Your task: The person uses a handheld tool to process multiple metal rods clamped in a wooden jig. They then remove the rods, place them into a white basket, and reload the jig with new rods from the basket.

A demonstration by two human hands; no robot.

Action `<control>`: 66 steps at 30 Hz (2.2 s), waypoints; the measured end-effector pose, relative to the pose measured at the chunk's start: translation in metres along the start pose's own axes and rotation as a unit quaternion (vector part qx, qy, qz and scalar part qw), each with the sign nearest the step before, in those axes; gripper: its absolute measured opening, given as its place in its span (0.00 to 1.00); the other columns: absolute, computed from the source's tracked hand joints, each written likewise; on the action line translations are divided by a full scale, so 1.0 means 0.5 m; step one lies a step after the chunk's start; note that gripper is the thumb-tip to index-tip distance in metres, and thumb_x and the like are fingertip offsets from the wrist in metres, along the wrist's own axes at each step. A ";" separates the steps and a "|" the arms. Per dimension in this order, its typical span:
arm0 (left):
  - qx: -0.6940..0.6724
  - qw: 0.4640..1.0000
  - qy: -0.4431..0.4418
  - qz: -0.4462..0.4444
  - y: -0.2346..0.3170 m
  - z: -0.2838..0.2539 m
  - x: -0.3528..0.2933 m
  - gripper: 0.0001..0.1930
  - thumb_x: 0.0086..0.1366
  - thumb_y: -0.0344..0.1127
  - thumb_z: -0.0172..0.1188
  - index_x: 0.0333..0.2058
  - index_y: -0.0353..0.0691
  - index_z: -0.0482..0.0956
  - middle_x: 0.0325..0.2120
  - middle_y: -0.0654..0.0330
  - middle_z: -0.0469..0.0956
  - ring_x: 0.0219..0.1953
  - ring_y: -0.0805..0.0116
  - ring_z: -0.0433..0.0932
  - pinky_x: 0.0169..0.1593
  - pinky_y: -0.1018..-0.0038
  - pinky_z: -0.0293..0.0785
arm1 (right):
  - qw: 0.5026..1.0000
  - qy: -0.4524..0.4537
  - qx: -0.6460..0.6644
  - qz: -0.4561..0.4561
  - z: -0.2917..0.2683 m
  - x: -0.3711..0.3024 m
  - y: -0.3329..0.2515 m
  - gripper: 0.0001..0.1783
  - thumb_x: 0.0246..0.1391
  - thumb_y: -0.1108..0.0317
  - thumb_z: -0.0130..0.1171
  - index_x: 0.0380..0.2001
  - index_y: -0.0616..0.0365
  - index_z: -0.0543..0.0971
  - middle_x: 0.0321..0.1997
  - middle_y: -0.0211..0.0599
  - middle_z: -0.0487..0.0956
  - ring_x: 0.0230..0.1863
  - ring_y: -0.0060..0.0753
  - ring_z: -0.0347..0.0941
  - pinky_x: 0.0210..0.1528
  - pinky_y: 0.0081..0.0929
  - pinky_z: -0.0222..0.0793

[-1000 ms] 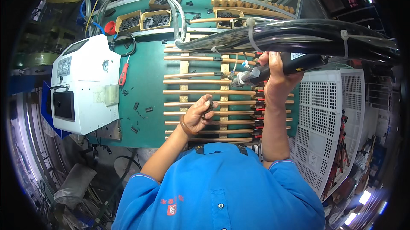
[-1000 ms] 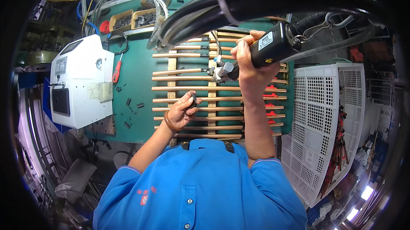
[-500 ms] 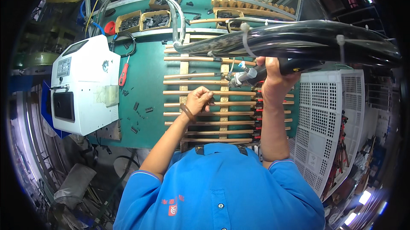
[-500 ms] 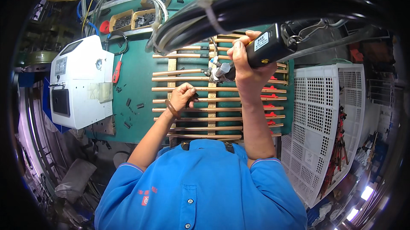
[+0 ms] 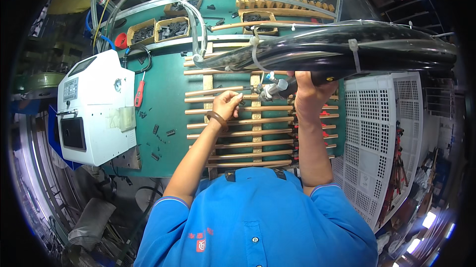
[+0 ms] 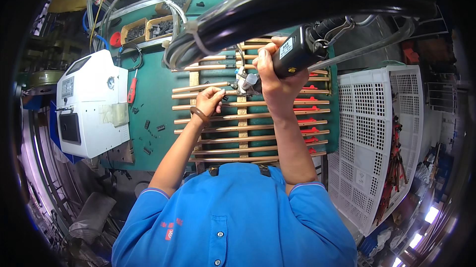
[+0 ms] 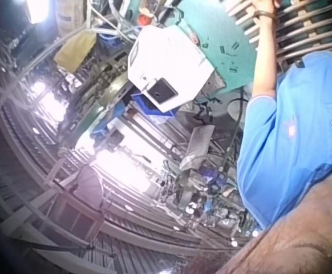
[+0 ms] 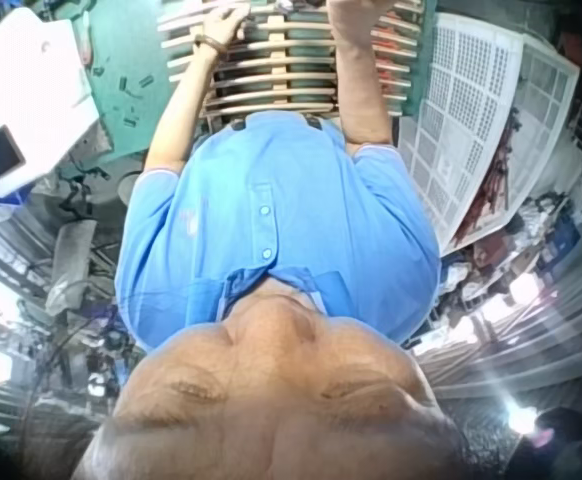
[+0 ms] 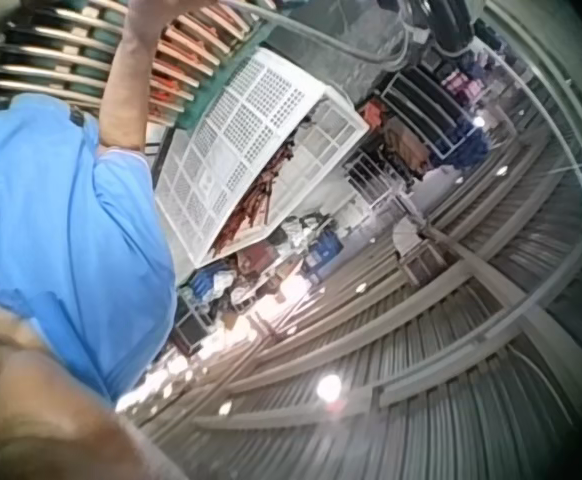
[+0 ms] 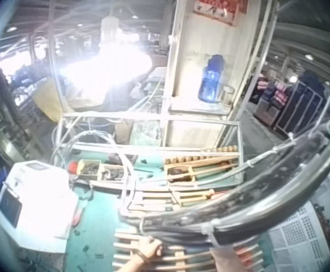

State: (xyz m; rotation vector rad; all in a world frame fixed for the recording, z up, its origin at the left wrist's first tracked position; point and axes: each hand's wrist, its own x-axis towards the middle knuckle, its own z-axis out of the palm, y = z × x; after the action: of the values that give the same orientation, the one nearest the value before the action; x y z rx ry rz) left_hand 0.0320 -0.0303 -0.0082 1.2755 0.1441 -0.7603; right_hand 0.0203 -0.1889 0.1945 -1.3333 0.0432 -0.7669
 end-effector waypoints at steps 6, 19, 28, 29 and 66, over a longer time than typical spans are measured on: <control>0.283 0.957 0.015 0.063 0.025 0.026 -0.007 0.14 0.61 0.43 0.62 0.31 0.35 0.75 0.20 0.55 0.76 0.24 0.68 0.76 0.30 0.68 0.70 | 1.000 0.003 -0.013 0.021 0.005 -0.005 0.000 0.17 0.49 0.85 0.55 0.43 0.64 0.69 0.31 0.33 0.74 0.27 0.19 0.71 0.32 0.18 0.73; 0.096 0.995 0.008 0.022 0.019 -0.009 0.016 0.07 0.60 0.35 0.64 0.30 0.38 0.78 0.19 0.68 0.74 0.15 0.80 0.68 0.17 0.82 0.65 | 0.999 0.007 -0.028 0.026 0.005 -0.006 0.000 0.16 0.50 0.83 0.55 0.43 0.63 0.68 0.31 0.33 0.74 0.28 0.19 0.72 0.33 0.19 0.73; 0.249 0.962 -0.042 0.103 0.008 -0.003 0.025 0.10 0.64 0.26 0.54 0.45 0.34 0.73 0.30 0.57 0.80 0.19 0.77 0.73 0.23 0.80 0.71 | 1.000 0.014 -0.006 0.007 0.015 -0.006 0.000 0.16 0.49 0.84 0.55 0.43 0.63 0.69 0.30 0.33 0.74 0.28 0.20 0.72 0.32 0.19 0.73; 0.312 0.942 -0.026 0.125 0.007 0.000 0.025 0.11 0.64 0.26 0.54 0.46 0.35 0.72 0.30 0.57 0.80 0.20 0.76 0.74 0.23 0.79 0.71 | 1.000 0.014 -0.001 0.008 0.017 -0.006 0.005 0.16 0.49 0.84 0.55 0.42 0.63 0.69 0.31 0.33 0.75 0.29 0.20 0.73 0.33 0.19 0.73; 0.435 0.857 0.085 0.262 -0.145 -0.039 0.119 0.12 0.59 0.45 0.60 0.35 0.45 0.82 0.29 0.50 0.80 0.35 0.51 0.80 0.40 0.60 0.76 | 0.989 -0.098 -0.079 0.079 -0.058 -0.094 0.171 0.20 0.58 0.74 0.54 0.52 0.55 0.64 0.44 0.33 0.67 0.45 0.26 0.65 0.49 0.26 0.66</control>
State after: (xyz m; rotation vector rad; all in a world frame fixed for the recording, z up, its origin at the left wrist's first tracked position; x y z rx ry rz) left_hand 0.0404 -0.0447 -0.1024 2.1231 -0.4524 -0.2037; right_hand 0.0123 -0.1863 0.0931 -1.5316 0.0523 -0.5043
